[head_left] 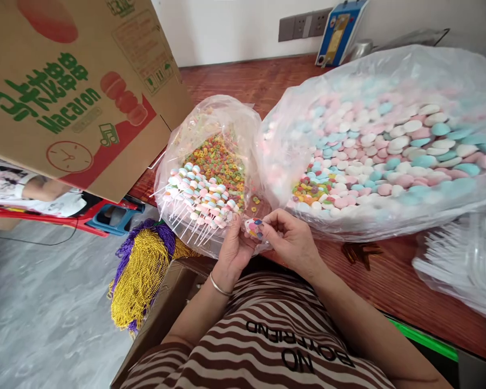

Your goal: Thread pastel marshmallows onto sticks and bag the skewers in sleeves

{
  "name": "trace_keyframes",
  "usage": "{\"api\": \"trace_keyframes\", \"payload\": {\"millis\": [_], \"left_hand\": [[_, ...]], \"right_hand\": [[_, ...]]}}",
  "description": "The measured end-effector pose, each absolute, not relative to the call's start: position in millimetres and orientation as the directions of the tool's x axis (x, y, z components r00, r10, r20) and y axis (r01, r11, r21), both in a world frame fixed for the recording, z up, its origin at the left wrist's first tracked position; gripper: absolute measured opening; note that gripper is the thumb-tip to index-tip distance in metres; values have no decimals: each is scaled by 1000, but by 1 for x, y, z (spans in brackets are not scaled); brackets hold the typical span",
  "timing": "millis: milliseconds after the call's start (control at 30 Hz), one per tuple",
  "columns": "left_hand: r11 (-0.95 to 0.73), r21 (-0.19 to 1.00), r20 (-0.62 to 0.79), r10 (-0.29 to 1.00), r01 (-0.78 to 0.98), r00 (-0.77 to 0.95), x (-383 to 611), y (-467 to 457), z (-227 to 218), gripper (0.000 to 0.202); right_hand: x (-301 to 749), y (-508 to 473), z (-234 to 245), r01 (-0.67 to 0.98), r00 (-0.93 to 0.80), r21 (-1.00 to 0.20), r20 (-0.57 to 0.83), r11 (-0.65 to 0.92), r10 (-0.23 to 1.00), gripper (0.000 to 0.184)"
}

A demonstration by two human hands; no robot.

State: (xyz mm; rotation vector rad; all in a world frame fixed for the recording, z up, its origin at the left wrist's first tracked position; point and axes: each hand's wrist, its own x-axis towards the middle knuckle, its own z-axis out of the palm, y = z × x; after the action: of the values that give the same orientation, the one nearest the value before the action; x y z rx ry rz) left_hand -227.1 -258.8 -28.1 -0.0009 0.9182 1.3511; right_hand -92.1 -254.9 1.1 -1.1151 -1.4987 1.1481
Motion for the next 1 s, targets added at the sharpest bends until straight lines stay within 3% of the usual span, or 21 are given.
{"api": "trace_keyframes", "payload": {"millis": [100, 333, 433, 500, 567, 633, 733, 867, 933, 1000], "left_hand": [[259, 482, -513, 858, -837, -30, -233, -263, -30, 28], [93, 509, -522, 823, -856, -221, -265, -266, -22, 17], [-39, 519, -476, 816, -854, -327, -303, -269, -15, 23], [-148, 523, -419, 813, -839, -405, -328, -272, -12, 29], [-223, 521, -384, 801, -824, -459, -346, -275, -11, 32], [-255, 511, -384, 787, -821, -483, -354, -277, -11, 33], [-247, 506, -419, 767, -826, -486, -353, -277, -11, 34], [-213, 477, -444, 779, -853, -443, -344, -273, -13, 35], [-194, 437, -448, 800, -878, -400, -339, -269, -14, 34], [-160, 415, -462, 811, -895, -359, -333, -263, -17, 30]], "right_hand": [[-100, -252, 3, 172, -191, -969, 142, 176, 971, 15], [-115, -245, 1, 87, -362, -984, 117, 158, 925, 21], [-132, -231, -6, 193, -393, -935, 204, 298, 897, 20], [-154, -220, -12, 397, -456, -799, 255, 452, 852, 19], [-183, -209, -18, 579, -574, -572, 221, 581, 789, 24], [-212, -200, -23, 607, -690, -373, 191, 702, 698, 24], [-231, -192, -27, 557, -753, -279, 228, 782, 617, 19], [-192, -201, -22, 546, -666, -347, 374, 763, 646, 31], [-158, -216, -13, 381, -373, -623, 573, 683, 730, 24], [-128, -234, -2, 126, -99, -887, 433, 443, 896, 23]]}}
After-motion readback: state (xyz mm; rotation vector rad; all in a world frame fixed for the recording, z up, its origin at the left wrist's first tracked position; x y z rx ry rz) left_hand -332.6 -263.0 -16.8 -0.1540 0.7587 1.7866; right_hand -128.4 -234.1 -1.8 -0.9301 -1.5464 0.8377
